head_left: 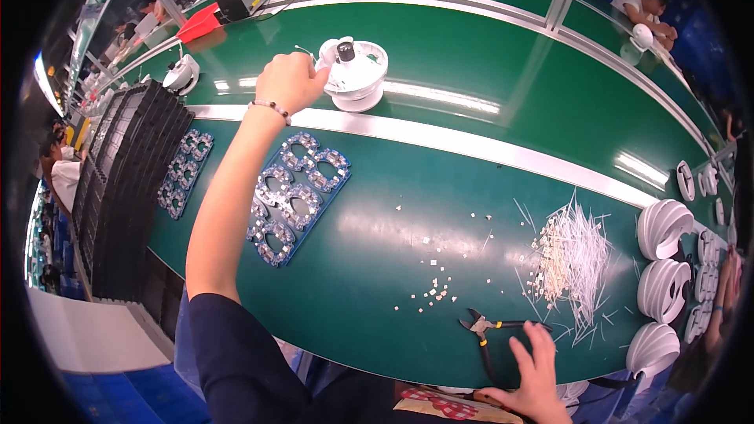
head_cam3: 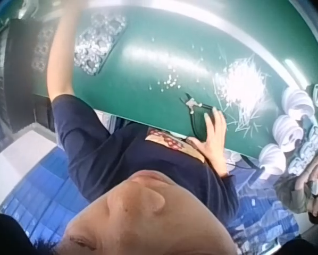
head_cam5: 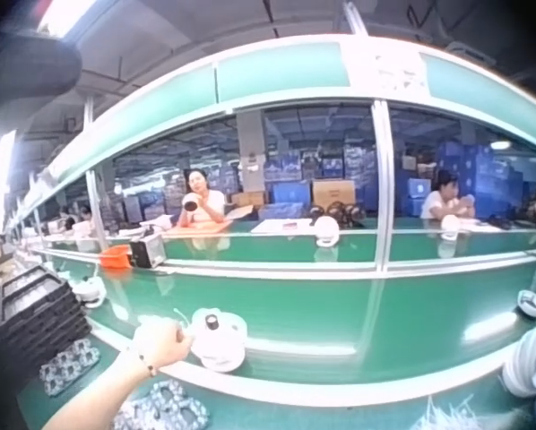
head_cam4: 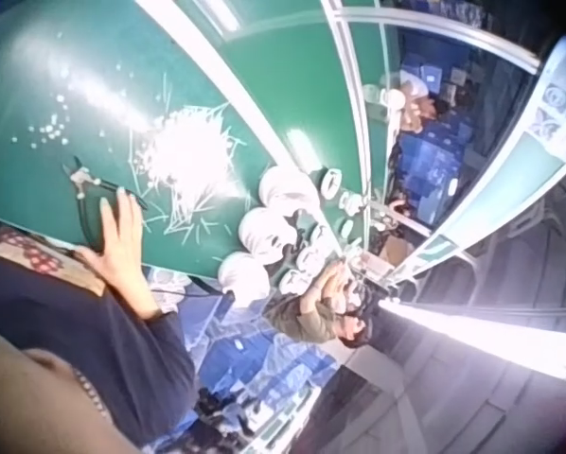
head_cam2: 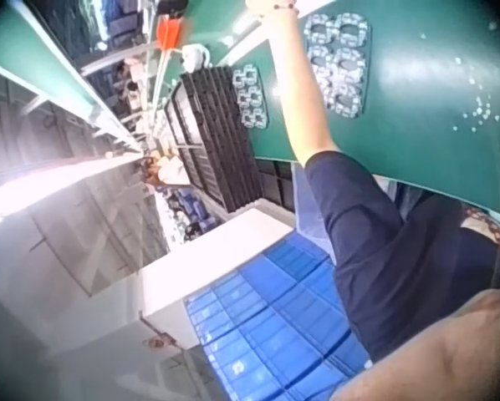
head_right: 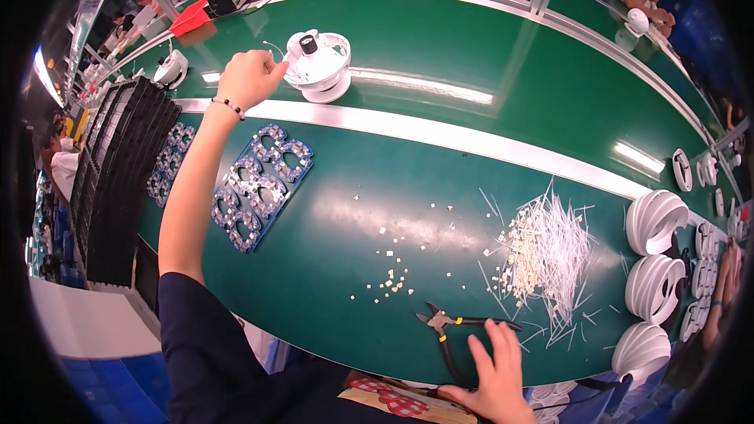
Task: Assemble LED light fixtures by separating PCB components and fitting them into housings on a factory production line.
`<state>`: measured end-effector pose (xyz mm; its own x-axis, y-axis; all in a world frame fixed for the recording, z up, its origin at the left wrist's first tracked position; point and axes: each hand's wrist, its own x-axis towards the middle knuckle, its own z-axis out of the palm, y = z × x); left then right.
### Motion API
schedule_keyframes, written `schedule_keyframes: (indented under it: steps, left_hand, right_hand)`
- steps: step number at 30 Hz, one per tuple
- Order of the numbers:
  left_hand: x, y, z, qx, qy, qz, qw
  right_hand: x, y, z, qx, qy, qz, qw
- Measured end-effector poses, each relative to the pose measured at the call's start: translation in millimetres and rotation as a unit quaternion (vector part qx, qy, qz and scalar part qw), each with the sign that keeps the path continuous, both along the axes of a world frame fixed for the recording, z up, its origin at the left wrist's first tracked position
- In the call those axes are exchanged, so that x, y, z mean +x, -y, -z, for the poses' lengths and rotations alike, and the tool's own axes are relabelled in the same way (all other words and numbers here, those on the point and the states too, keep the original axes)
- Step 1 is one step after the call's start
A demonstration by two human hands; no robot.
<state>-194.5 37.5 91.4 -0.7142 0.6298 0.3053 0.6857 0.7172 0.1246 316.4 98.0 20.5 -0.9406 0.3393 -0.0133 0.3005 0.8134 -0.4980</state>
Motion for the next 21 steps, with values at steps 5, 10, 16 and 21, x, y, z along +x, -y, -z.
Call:
schedule_keyframes:
  steps: [5, 10, 16, 21]
  left_hand:
    - [16, -4, 2, 0.11, 0.049, 0.064, 0.991]
    - [18, -5, 2, 0.286, 0.023, 0.164, 0.944]
    - [0, -13, 8, 0.217, 0.054, 0.287, 0.931]
    - [-10, -18, 25, 0.107, -0.046, 0.327, 0.938]
  right_hand:
    - [-20, -10, -5, 0.03, 0.104, -0.036, 0.993]
    - [-24, -13, -13, 0.042, 0.115, -0.028, 0.992]
    - [-27, -40, -22, 0.16, 0.123, -0.12, 0.972]
    - [-45, -85, -61, 0.299, 0.12, -0.22, 0.921]
